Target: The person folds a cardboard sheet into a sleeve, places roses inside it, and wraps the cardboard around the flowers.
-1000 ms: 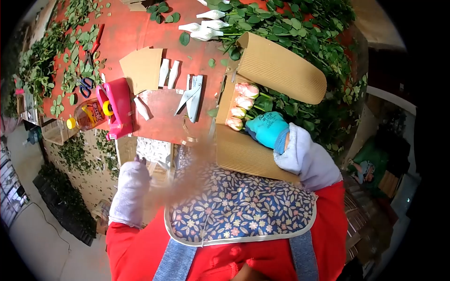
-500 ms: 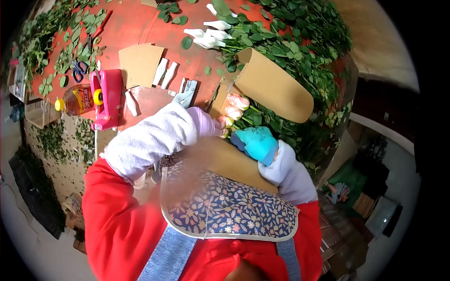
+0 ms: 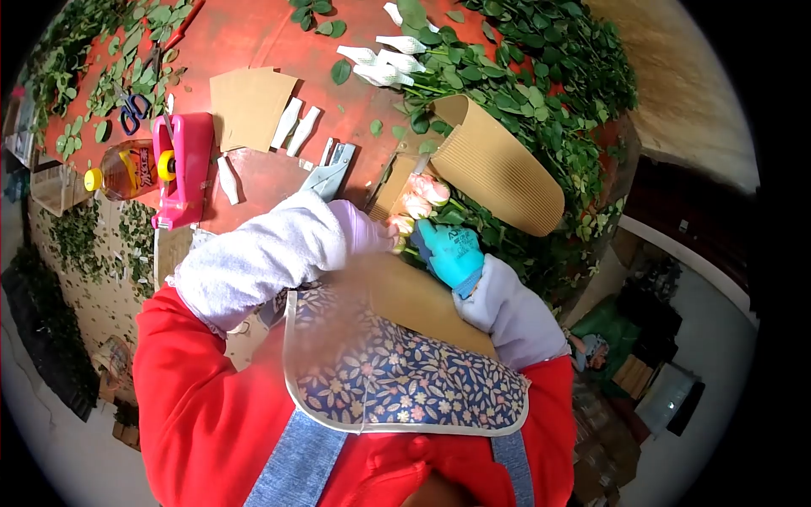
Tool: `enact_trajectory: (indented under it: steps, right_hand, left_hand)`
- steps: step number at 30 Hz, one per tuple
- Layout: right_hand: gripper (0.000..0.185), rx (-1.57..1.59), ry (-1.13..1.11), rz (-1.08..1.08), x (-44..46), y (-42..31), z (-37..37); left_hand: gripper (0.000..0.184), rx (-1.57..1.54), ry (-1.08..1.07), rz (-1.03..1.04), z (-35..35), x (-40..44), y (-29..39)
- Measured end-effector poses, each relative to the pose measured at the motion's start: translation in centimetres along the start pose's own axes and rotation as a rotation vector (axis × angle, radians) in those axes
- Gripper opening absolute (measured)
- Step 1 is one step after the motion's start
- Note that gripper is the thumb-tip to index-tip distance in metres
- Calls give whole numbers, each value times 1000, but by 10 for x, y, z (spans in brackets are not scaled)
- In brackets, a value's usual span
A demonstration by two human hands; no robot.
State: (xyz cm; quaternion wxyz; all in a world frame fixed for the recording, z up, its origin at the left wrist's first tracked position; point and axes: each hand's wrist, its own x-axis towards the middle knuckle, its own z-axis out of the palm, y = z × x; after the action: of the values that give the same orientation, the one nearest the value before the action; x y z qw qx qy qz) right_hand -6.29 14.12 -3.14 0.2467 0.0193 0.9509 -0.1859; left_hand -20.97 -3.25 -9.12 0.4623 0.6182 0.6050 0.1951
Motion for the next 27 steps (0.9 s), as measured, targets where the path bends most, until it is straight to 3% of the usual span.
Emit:
enact_trajectory:
  steps: [5,9,12,13,14,16,17,20,22,24,26,27]
  right_hand:
    - [14,27,104,-119,0,9,11]
    - [12,33,107,-100,1,4,8]
    - [10,34,103,-66,-1,4,9]
    - [11,40,109,-108,-1,7,13]
    - [12,45,120,-147,0,8,16]
    - [14,35,115,-146,-1,8,12]
    - [16,17,83,-163,-1,8,11]
    - [17,40,44,-157,-2,11,10]
    - [18,94,178,-174,-8,10,3]
    - [18,-19,223,-53,-17,4,-18]
    - [27,-106,314,81,-21,7,-17]
    - [29,-114,254,110,-20,11,-13]
  left_hand:
    - [45,-61,46,31,-6,-8,-14]
    - [44,27,311,57,-39,-24,6]
    - [56,119,234,-34,-46,-12,32]
    - [67,142,40,-105,-49,-2,35]
    - [65,182,156,80,-38,4,28]
    - [58,483,-127,-115,-36,22,43]
    - [52,540,47,20,-22,19,31]
    - [46,764,83,13,-15,20,37]
    - [43,808,51,-20,-9,24,39]
    - [40,846,25,-57,-7,24,34]
    - [37,677,161,54,-5,24,26]
    - [38,726,191,53,-3,22,26]
